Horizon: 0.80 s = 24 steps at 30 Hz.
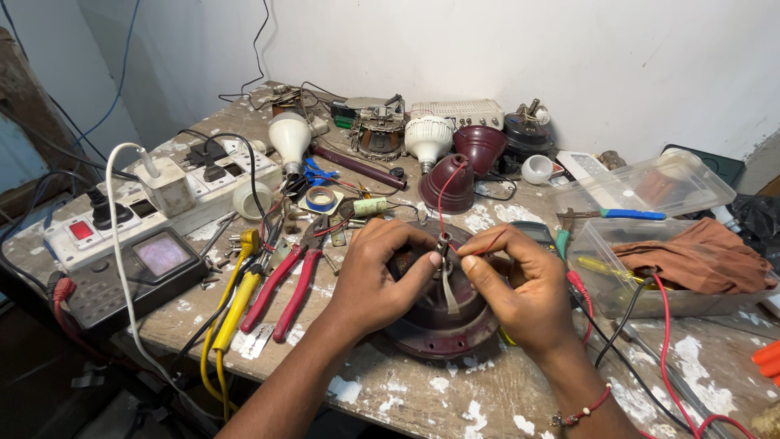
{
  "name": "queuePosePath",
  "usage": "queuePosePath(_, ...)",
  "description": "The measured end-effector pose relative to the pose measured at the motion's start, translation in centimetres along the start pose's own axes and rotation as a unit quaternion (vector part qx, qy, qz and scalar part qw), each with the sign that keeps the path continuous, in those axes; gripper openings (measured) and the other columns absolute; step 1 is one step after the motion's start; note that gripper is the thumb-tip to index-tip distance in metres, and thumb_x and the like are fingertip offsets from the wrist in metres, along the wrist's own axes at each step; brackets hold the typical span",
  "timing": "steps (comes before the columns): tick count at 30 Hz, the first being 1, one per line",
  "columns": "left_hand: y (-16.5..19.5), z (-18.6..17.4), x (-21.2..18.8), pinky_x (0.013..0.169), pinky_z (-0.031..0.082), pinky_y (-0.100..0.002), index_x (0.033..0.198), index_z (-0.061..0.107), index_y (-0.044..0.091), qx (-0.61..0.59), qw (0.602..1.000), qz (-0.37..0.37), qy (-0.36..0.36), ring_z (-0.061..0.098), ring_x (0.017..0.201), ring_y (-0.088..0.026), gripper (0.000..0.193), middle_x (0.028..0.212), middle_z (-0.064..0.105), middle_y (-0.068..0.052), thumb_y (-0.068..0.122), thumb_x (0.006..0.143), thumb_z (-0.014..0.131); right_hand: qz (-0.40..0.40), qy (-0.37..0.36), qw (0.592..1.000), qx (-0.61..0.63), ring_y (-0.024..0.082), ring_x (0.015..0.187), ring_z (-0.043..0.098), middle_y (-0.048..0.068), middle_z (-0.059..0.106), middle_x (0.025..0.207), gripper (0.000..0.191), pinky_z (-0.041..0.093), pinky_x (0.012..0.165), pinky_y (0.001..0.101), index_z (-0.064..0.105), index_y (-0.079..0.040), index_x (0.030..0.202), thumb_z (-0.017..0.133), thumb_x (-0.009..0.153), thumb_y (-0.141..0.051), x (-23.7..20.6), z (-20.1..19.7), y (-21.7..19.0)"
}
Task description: The person wipes the housing of a ceiling fan motor with a cloth, then twists the fan's red and black lead wires together and secures them, and finally fits a long metal downrod tube onto the fan's central shaft, threading the wires through it.
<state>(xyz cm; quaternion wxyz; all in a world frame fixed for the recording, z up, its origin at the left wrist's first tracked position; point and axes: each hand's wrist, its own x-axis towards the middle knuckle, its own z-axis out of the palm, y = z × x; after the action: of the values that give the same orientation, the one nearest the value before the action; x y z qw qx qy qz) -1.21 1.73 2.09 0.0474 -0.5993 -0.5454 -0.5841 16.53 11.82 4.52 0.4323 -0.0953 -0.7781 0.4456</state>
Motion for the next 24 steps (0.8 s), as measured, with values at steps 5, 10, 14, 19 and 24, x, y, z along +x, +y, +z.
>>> queuePosePath(5, -0.1, 0.1, 0.0, 0.088, 0.045, -0.038, 0.098, 0.077, 0.008, 0.015, 1.000, 0.012, -0.006, 0.064, 0.092, -0.024, 0.018, 0.095, 0.076, -0.006, 0.022, 0.088, 0.074, -0.070, -0.044, 0.988, -0.133, 0.010, 0.087, 0.067, 0.006, 0.072, 0.098, 0.006, 0.054, 0.078, 0.0245, 0.073, 0.000, 0.092, 0.073, 0.086, 0.002, 0.0, -0.7, 0.1)
queuePosePath(10, -0.1, 0.1, -0.1, 0.089, 0.044, -0.039, 0.100, 0.078, 0.007, 0.020, 1.000, 0.022, -0.011, 0.064, 0.094, -0.024, 0.020, 0.099, 0.077, -0.005, 0.023, 0.089, 0.075, -0.054, -0.006, 0.998, -0.025, 0.010, 0.094, 0.066, 0.007, 0.069, 0.104, 0.009, 0.056, 0.083, 0.0241, 0.071, 0.002, 0.100, 0.070, 0.091, 0.003, 0.0, -0.9, 0.3)
queuePosePath(14, 0.0, 0.1, -0.1, 0.090, 0.044, -0.039, 0.100, 0.078, 0.008, 0.025, 0.999, 0.019, -0.014, 0.064, 0.094, -0.024, 0.020, 0.098, 0.077, -0.005, 0.024, 0.089, 0.075, -0.040, -0.009, 0.999, -0.011, 0.010, 0.094, 0.064, 0.007, 0.067, 0.105, 0.009, 0.055, 0.082, 0.0234, 0.070, 0.002, 0.101, 0.069, 0.092, 0.004, -0.1, -0.9, 0.5)
queuePosePath(19, 0.0, 0.1, -0.1, 0.091, 0.044, -0.039, 0.101, 0.078, 0.007, 0.028, 0.999, 0.017, -0.013, 0.064, 0.095, -0.024, 0.019, 0.098, 0.077, -0.005, 0.023, 0.090, 0.074, -0.016, 0.030, 0.999, -0.010, 0.006, 0.088, 0.061, 0.005, 0.065, 0.102, 0.006, 0.052, 0.076, 0.0213, 0.070, 0.002, 0.102, 0.068, 0.096, 0.001, 0.0, -0.5, 0.8)
queuePosePath(24, 0.1, 0.0, 0.0, 0.092, 0.044, -0.039, 0.104, 0.077, 0.008, 0.036, 0.999, 0.016, -0.012, 0.065, 0.097, -0.025, 0.021, 0.101, 0.077, -0.006, 0.023, 0.091, 0.075, 0.053, 0.091, 0.994, 0.006, 0.004, 0.072, 0.058, 0.002, 0.066, 0.093, 0.009, 0.049, 0.059, 0.0189, 0.067, -0.001, 0.106, 0.067, 0.099, -0.006, 0.8, 1.0, 1.3)
